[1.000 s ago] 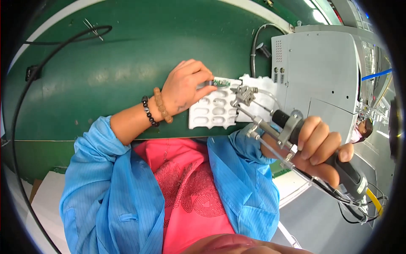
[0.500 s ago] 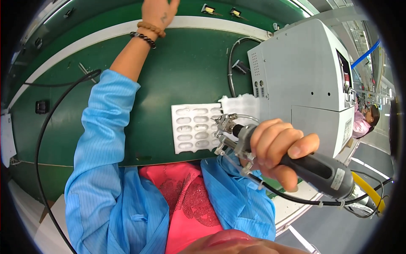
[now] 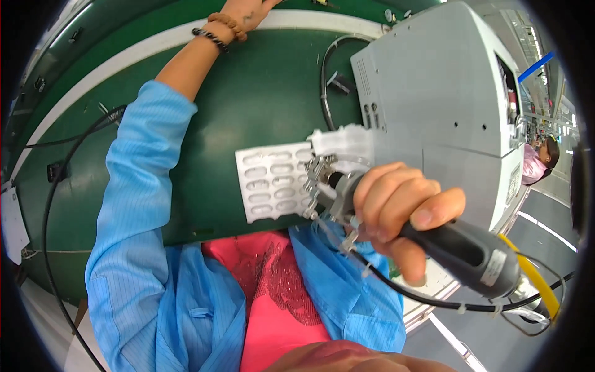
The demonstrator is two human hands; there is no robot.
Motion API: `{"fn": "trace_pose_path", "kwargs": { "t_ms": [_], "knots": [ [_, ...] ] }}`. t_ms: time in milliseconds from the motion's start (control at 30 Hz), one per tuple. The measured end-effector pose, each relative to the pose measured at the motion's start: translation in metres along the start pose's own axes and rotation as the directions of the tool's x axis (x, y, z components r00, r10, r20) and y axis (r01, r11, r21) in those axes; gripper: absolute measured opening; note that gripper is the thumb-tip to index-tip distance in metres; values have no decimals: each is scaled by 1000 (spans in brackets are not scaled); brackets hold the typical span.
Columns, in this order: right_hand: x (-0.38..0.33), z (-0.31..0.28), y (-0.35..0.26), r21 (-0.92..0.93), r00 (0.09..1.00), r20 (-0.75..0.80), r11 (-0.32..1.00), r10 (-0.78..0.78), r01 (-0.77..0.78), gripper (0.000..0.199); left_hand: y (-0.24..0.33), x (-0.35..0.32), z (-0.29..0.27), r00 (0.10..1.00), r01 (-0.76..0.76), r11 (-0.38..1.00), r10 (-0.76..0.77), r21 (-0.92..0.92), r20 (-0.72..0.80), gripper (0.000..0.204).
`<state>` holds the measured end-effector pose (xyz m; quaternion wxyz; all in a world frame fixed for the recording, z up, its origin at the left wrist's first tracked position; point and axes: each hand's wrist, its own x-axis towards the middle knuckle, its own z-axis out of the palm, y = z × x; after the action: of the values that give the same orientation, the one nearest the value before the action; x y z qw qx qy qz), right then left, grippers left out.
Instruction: The person welds wires onto small green circuit boards using a handheld soldering iron, working on the boards as they rest on a white plastic tray.
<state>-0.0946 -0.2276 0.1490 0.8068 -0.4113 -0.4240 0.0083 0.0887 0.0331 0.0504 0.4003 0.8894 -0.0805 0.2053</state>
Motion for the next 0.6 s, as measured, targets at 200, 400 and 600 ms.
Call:
{"fn": "trace_pose_path", "kwargs": {
  "t_ms": [200, 400, 600],
  "knots": [
    [1, -2, -9, -118, 994, 109, 993, -17, 30, 56, 59, -136, -33, 978, 133, 950, -78, -283, 196, 26],
    [1, 4, -8, -79, 988, 156, 997, -5, 17, 57, 95, -216, -51, 981, 81, 958, -27, -274, 194, 21],
    [3, 12, -12, -76, 982, 188, 997, 2, 13, 57, 96, -243, -29, 985, -5, 976, 43, -219, 166, 25]
  ]
}}
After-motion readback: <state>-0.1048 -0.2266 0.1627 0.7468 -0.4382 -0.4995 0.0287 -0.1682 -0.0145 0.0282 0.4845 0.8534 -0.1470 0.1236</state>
